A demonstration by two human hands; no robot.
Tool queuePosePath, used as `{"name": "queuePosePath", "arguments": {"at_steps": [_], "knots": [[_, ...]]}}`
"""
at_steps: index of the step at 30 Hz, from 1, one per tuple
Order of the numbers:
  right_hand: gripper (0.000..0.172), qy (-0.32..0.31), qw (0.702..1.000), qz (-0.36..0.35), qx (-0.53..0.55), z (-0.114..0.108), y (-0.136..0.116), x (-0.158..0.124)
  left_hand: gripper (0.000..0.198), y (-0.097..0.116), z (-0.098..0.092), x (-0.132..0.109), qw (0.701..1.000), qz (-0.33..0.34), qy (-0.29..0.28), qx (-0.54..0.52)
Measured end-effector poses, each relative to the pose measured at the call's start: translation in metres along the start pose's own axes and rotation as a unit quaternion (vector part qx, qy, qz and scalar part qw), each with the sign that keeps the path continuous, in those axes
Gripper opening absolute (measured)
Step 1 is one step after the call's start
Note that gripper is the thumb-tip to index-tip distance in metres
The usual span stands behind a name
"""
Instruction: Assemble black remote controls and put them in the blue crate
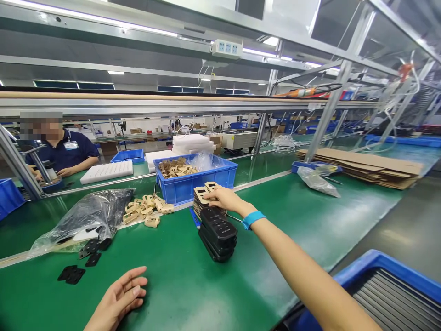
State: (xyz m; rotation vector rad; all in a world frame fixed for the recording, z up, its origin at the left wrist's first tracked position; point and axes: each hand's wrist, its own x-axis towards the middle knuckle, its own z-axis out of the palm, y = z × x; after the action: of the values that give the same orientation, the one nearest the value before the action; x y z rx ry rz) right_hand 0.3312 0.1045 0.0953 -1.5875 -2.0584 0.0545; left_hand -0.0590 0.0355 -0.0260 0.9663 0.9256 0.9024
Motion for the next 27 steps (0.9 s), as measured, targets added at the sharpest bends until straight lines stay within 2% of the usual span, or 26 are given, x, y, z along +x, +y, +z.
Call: {"name": "queuePosePath", "arguments": {"at_steps": [4,7,9,11,13,15,17,19,21,23,25,27], "knots": [[0.02,0.044,0.999,-0.011,0.005,-0.015,-0.022,0.004,0.054,0.0,-0.001,0.001,1.0,0.001,0.009,-0.001],[0.027,0.12,0.992,-0.006,0.024,-0.018,-0.062,-0.001,0.05,0.003,-0.001,0.0,0.999,0.019,0.035,0.0],[0.031,0.144,0.988,-0.008,0.057,-0.005,-0.097,-0.011,0.048,0.007,0.002,-0.002,0.998,0.037,0.05,0.0],[0.031,0.11,0.982,-0.006,0.152,0.019,-0.13,-0.023,0.048,0.013,0.004,-0.005,0.997,0.055,0.052,-0.013],[0.036,0.048,0.954,0.018,0.294,0.052,-0.154,-0.033,0.047,0.018,0.005,-0.007,0.995,0.079,0.048,-0.032],[0.04,0.002,0.922,0.042,0.385,0.087,-0.165,-0.037,0.041,0.022,0.003,-0.007,0.993,0.103,0.053,-0.036],[0.044,-0.013,0.915,0.053,0.4,0.119,-0.165,-0.035,0.034,0.024,-0.003,-0.004,0.99,0.115,0.073,-0.027],[0.044,-0.001,0.93,0.044,0.366,0.142,-0.16,-0.032,0.033,0.025,-0.008,-0.001,0.989,0.11,0.098,-0.021],[0.046,0.008,0.95,-0.005,0.311,0.156,-0.154,-0.031,0.036,0.024,-0.012,0.002,0.989,0.095,0.11,-0.023],[0.062,-0.028,0.953,-0.084,0.29,0.163,-0.152,-0.035,0.039,0.024,-0.012,0.003,0.992,0.074,0.102,-0.03],[0.079,-0.092,0.936,-0.146,0.306,0.166,-0.157,-0.043,0.042,0.023,-0.009,0.001,0.995,0.05,0.074,-0.039],[0.079,-0.146,0.908,-0.157,0.361,0.169,-0.166,-0.052,0.044,0.021,-0.004,-0.001,0.997,0.032,0.041,-0.05]]}}
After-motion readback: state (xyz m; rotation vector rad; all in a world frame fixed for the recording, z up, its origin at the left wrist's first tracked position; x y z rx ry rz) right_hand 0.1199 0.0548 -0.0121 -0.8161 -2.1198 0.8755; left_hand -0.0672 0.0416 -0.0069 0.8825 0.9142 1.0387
